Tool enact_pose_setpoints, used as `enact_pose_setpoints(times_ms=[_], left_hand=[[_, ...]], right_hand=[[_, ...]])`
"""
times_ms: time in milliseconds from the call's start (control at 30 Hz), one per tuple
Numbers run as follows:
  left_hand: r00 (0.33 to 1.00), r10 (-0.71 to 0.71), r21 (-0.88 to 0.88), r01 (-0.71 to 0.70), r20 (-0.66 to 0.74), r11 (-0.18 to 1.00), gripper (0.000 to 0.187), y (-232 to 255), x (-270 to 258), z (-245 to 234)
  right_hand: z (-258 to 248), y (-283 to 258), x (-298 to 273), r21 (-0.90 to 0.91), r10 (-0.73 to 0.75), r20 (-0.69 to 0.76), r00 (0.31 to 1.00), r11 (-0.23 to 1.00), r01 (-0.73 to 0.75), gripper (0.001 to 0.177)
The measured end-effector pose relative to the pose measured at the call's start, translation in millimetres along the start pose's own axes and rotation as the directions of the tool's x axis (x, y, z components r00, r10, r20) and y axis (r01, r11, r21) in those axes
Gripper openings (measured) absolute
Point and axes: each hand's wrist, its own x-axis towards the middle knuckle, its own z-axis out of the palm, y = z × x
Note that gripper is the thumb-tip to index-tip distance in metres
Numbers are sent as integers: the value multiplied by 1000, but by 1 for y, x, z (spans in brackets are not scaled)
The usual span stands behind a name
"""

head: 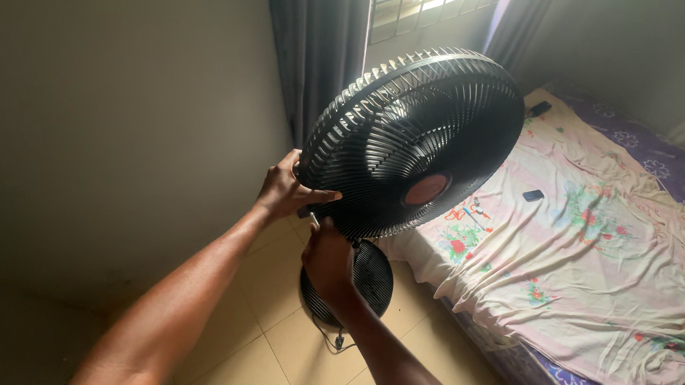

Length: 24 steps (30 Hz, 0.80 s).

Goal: The person uses a screwdriver to loosen and remove screws from the front grill of a standing fan. They detach the grill, rotate the fan head, and continue unscrewing and removing parts from the fan assembly.

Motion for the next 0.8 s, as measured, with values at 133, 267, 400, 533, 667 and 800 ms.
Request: enact_pose_setpoints(times_ms=[133,267,400,533,667,800], left_hand=[[1000,-16,16,16,-3,1000,85,-1,-1,4],[1000,0,64,-1,9,998,85,-3,2,1],[999,40,17,-40,-11,999,83,-3,-3,2],[1000,-8,19,8,-3,1000,84,-2,-3,0],[1000,23,54,-23,6,998,87,-1,0,-6],[1000,-20,40,20,-2,999,93,-1,0,-3]], right_hand=[[18,-10,-4,380,315,14,949,876,-297,30],[11,-18,-2,217,292,-17,956,935,-281,31],[-10,-15,-10,-61,78,-121,990,994,-86,28],[-9,-19,0,-155,-40,-142,989,988,18,27],[1,-19,6,-15,-50,-149,988,999,48,22],[7,-20,11,330,333,-68,940,897,-294,31]])
